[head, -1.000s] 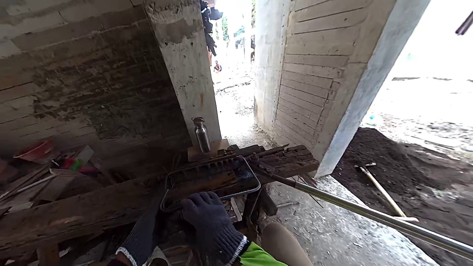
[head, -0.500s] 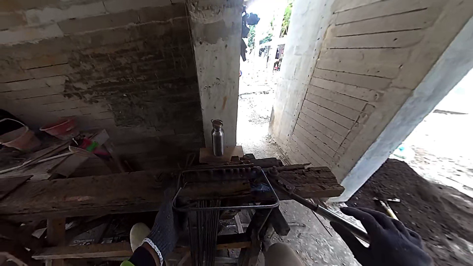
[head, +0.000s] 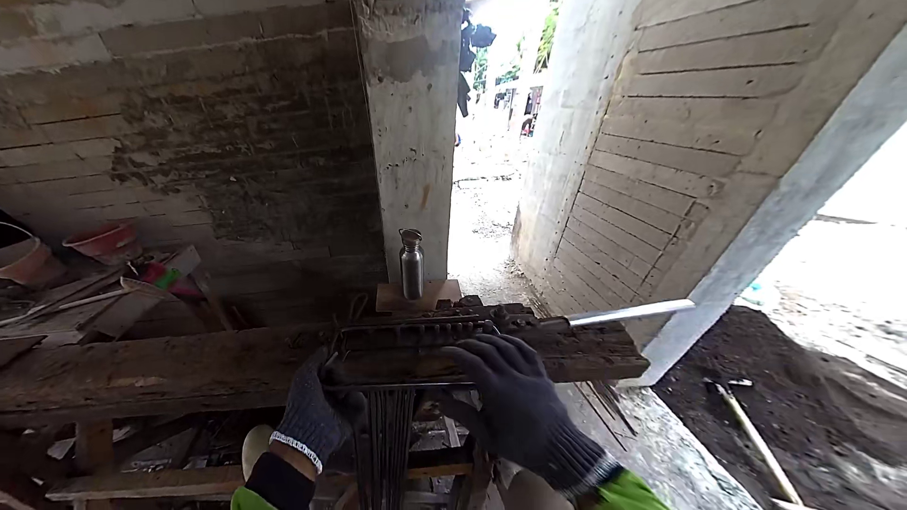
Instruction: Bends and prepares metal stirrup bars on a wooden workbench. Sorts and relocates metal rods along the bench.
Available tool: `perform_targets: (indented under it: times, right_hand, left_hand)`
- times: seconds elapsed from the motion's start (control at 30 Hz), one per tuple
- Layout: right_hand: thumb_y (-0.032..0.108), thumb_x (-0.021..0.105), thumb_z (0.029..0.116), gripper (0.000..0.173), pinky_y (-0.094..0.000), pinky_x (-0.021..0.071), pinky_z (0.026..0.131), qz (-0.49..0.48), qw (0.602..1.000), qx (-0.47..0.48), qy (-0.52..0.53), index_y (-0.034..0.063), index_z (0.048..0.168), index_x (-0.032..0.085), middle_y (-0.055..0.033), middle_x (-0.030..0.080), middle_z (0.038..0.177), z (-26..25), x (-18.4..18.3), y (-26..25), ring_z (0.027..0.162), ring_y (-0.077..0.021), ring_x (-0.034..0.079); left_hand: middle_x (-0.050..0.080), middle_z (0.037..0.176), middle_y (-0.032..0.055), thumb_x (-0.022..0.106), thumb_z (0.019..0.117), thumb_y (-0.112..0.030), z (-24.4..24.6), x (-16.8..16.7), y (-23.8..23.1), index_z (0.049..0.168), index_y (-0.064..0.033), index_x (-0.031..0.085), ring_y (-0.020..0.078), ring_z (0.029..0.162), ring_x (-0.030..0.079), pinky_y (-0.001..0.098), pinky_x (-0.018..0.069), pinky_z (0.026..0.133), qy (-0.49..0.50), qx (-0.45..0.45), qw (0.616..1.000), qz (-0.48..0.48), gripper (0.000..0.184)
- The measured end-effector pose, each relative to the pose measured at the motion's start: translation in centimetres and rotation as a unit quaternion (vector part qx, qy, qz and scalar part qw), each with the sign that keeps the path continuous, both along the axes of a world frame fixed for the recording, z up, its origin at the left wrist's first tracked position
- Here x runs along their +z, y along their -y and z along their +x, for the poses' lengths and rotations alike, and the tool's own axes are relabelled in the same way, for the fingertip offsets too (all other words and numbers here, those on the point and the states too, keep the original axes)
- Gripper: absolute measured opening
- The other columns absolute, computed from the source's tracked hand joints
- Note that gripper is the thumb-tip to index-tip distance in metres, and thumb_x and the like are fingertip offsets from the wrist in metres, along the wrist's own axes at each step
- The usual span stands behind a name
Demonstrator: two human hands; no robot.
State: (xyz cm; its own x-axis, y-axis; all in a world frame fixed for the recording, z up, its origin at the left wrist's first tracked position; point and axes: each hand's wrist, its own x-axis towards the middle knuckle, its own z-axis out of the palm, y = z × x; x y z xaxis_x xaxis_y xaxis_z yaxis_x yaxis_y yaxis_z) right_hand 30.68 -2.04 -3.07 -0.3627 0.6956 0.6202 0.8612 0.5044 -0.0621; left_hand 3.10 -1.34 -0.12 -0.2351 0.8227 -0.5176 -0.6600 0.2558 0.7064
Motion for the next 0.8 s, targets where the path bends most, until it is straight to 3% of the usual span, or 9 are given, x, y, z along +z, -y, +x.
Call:
perform_targets:
  times: [0.07,0.13,0.2,0.3,0.37,0.43,0.53,0.67,0.8]
  right_hand:
    - [0.081,0.043,0.09,0.059,-0.0514,0.0439,0.111,0.002,0.999,-0.002,0.037,0.0353,0.116,0.071,0.0077,0.074,0.105,-0.5,-0.9,-2.2,0.111,-0.0172,0.067]
    - [0.084,0.04,0.0901,0.063,-0.0497,0.0457,0.109,0.008,1.0,-0.007,0.019,0.0301,0.091,0.073,0.0074,0.072,0.087,0.9,-1.8,-2.8,0.098,-0.0157,0.069]
    - [0.077,0.046,0.0925,0.063,-0.0462,0.0471,0.104,-0.012,0.999,0.023,-0.042,0.0219,0.07,0.066,0.0046,0.067,0.073,2.7,-2.9,-3.4,0.087,-0.0157,0.068]
    - [0.061,0.059,0.0959,0.061,-0.0439,0.0515,0.087,-0.03,0.982,0.076,-0.168,0.015,0.056,0.057,0.0012,0.059,0.061,2.9,-3.6,-3.7,0.071,-0.016,0.063]
    - [0.058,0.064,0.0935,0.06,-0.0406,0.0516,0.072,-0.012,0.972,0.056,-0.226,0.0157,0.053,0.053,0.0026,0.055,0.057,2.1,-2.6,-4.2,0.065,-0.0142,0.06]
    - [0.061,0.065,0.0915,0.059,-0.039,0.0505,0.06,-0.018,0.967,0.02,-0.253,0.0159,0.055,0.056,0.0035,0.054,0.057,1.6,-0.2,-5.0,0.059,-0.013,0.057]
    - [0.069,0.059,0.0916,0.064,-0.0402,0.0439,0.047,-0.127,0.958,-0.04,-0.253,0.0161,0.056,0.054,0.002,0.048,0.05,1.1,5.2,-6.9,0.047,-0.0143,0.05]
    - [0.074,0.053,0.0927,0.071,-0.0473,0.0429,0.051,-0.245,0.938,-0.055,-0.239,0.0117,0.059,0.057,-0.005,0.051,0.053,0.1,10.4,-11.9,0.051,-0.022,0.053]
    - [0.079,0.056,0.0874,0.075,-0.0543,0.0466,0.061,-0.306,0.918,-0.066,-0.242,0.007,0.069,0.066,-0.0118,0.061,0.067,-2.0,12.3,-17.3,0.065,-0.0283,0.059]
  left_hand:
    - [0.045,0.057,0.0006,0.044,0.1086,-0.039,-0.1,0.0,0.0,0.08,-0.0148,0.045,0.0148,0.043,0.047,0.0343,0.0508,0.044,-0.026,0.003,1.0,0.0,0.037]
    - [0.044,0.057,0.0001,0.045,0.1084,-0.038,-0.3,0.1,-0.1,0.081,-0.015,0.045,0.0144,0.043,0.047,0.0338,0.0505,0.043,-0.029,0.008,1.0,0.003,0.036]
    - [0.042,0.056,-0.0018,0.046,0.1084,-0.036,-0.3,0.2,-0.4,0.08,-0.0168,0.043,0.0122,0.042,0.044,0.0311,0.0489,0.043,-0.019,0.011,1.0,0.005,0.035]
    - [0.042,0.056,-0.0013,0.045,0.1088,-0.037,0.2,0.5,-0.3,0.08,-0.0166,0.043,0.0126,0.042,0.044,0.0319,0.0491,0.042,-0.021,0.021,1.0,-0.001,0.035]
    - [0.043,0.057,-0.0004,0.043,0.1097,-0.037,0.3,1.2,-0.6,0.081,-0.0154,0.044,0.0131,0.043,0.046,0.0318,0.0498,0.043,-0.002,0.033,0.999,0.029,0.036]
    - [0.044,0.054,-0.0038,0.034,0.1106,-0.041,0.1,2.2,-1.3,0.077,-0.0175,0.045,0.0095,0.042,0.048,0.0269,0.0502,0.044,0.066,0.022,0.994,0.088,0.042]
    - [0.052,0.063,-0.0015,0.03,0.1094,-0.044,-0.9,3.8,-3.0,0.086,-0.0159,0.052,0.0113,0.051,0.056,0.0277,0.0539,0.051,0.12,-0.039,0.977,0.173,0.043]
    - [0.063,0.09,0.0028,0.039,0.1083,-0.039,-2.7,4.3,-5.4,0.114,-0.0136,0.06,0.011,0.071,0.064,0.0252,0.0551,0.059,0.021,-0.111,0.962,0.249,0.033]
    - [0.066,0.085,0.0079,0.036,0.1101,-0.048,-4.1,2.2,-6.5,0.119,-0.0077,0.062,0.0157,0.062,0.061,0.0301,0.0519,0.053,-0.171,-0.043,0.972,0.156,0.049]
